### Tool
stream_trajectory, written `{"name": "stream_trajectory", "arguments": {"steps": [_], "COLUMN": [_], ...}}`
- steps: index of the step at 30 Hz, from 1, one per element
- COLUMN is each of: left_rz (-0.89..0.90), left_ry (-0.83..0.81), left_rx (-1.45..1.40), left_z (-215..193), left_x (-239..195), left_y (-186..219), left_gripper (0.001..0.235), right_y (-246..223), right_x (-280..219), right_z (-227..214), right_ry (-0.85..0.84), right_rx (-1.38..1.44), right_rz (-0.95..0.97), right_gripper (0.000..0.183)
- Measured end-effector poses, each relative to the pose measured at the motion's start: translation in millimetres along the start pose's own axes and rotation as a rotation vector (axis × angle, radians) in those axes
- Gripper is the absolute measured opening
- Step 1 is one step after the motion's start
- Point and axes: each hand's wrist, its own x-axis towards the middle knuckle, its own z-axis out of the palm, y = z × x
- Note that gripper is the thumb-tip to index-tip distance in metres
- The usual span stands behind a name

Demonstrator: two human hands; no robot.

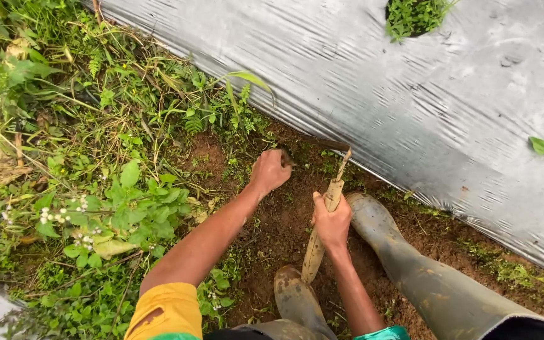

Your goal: Weeding a garden bed by using a hand hoe to loosen soil and pulling weeds by hand from planting holes in plastic mulch.

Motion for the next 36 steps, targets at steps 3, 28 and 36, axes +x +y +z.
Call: {"name": "stream_trajectory", "arguments": {"steps": [3,28,36], "left_rz": [-0.199,-0.130,-0.232], "left_ry": [0.062,0.068,0.055], "left_rx": [-0.296,-0.287,-0.211], "left_z": [21,-10,-12], "left_x": [10,-1,-25], "left_y": [-16,-4,13], "left_gripper": [0.028,0.024,0.027], "right_y": [16,28,50], "right_x": [6,-4,-6], "right_z": [1,20,16], "right_ry": [0.019,-0.020,-0.119], "right_rx": [-0.080,-0.194,-0.291], "right_rz": [-0.058,-0.223,-0.029], "right_gripper": [0.022,0.007,0.012]}}
